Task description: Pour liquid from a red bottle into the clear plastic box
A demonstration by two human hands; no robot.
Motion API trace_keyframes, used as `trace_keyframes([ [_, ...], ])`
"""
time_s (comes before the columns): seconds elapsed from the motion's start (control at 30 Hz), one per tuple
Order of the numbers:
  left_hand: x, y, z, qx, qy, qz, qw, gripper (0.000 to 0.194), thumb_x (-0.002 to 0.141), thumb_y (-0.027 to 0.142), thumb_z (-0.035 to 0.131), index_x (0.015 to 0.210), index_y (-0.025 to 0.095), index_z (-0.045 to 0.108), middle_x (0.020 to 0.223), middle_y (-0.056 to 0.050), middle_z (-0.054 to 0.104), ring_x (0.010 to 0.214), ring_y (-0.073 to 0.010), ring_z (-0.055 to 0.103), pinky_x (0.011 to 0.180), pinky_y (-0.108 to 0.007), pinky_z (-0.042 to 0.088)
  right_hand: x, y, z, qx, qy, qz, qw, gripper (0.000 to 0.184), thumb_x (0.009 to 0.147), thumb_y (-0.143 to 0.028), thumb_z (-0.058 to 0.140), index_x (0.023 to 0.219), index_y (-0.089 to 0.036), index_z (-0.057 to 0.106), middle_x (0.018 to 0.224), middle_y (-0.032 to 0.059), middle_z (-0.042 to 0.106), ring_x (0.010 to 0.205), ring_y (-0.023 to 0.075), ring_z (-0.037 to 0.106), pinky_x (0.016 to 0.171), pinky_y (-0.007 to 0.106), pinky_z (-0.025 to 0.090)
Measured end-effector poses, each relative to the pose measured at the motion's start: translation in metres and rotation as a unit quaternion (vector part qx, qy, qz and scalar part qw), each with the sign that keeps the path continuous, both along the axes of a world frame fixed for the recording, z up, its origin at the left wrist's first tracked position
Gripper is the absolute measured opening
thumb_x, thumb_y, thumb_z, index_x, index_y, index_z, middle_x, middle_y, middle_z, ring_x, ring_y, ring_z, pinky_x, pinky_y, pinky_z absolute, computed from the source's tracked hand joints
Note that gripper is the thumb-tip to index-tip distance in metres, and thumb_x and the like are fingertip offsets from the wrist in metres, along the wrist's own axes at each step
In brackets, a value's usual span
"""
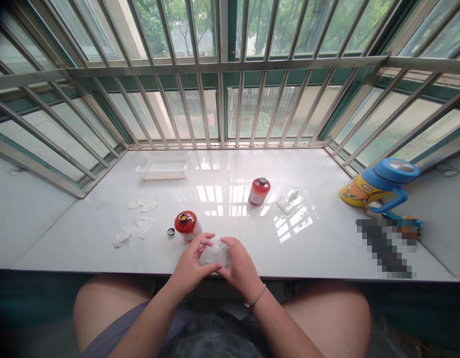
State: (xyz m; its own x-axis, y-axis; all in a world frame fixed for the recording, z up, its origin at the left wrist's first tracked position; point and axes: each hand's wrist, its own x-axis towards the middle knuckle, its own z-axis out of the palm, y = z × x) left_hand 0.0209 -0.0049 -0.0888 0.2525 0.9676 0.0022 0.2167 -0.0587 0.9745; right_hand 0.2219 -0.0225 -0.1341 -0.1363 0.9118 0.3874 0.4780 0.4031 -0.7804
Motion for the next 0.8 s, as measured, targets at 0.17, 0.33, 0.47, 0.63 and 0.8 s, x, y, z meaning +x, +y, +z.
trace_keyframes([
  [0.17,0.0008,-0.0003,0.0013,-0.01,-0.025,0.006,1.0,0.069,0.074,0.02,0.093,0.135,0.028,0.061,0.148,-0.011,0.065,0.143,-0.0313,0.061,0.127,-0.054,0.045,-0.0002,-0.0004,-0.0003,-0.002,-0.004,0.007,1.0,0.067,0.085,-0.023,0.081,0.145,-0.029,0.051,0.135,0.0123,0.068,0.121,0.0323,0.07,0.105,0.053,0.061],
  [0.33,-0.0006,-0.0017,0.003,0.015,0.026,-0.013,0.999,0.053,0.077,0.022,0.092,0.123,0.028,0.067,0.149,-0.01,0.064,0.141,-0.0328,0.061,0.125,-0.056,0.046,0.0,-0.0004,-0.0006,-0.006,-0.009,0.014,1.0,0.069,0.085,-0.019,0.08,0.145,-0.029,0.048,0.135,0.0127,0.066,0.121,0.032,0.068,0.105,0.053,0.06],
  [0.47,-0.0003,-0.0022,0.0036,-0.006,-0.014,0.001,1.0,0.065,0.076,0.021,0.092,0.133,0.028,0.06,0.15,-0.012,0.063,0.14,-0.0316,0.062,0.124,-0.053,0.048,0.0004,-0.0003,-0.0017,-0.006,-0.014,0.015,1.0,0.069,0.085,-0.019,0.08,0.146,-0.028,0.048,0.135,0.0127,0.065,0.121,0.0317,0.068,0.105,0.052,0.06],
  [0.63,0.0015,-0.0019,0.0075,-0.004,0.008,-0.008,1.0,0.053,0.075,0.022,0.092,0.12,0.026,0.066,0.148,-0.011,0.063,0.14,-0.0336,0.06,0.125,-0.056,0.044,0.0002,-0.0005,-0.0035,0.004,-0.014,0.016,1.0,0.068,0.086,-0.019,0.08,0.146,-0.027,0.049,0.135,0.0126,0.066,0.122,0.0309,0.068,0.106,0.051,0.059],
  [0.8,0.002,-0.002,0.0064,-0.016,-0.03,0.01,0.999,0.062,0.076,0.019,0.088,0.132,0.027,0.063,0.145,-0.01,0.064,0.142,-0.0309,0.06,0.126,-0.053,0.045,-0.0005,-0.0007,-0.0019,0.01,-0.019,0.005,1.0,0.066,0.086,-0.02,0.079,0.145,-0.027,0.05,0.134,0.0121,0.067,0.121,0.0309,0.069,0.105,0.05,0.061],
])
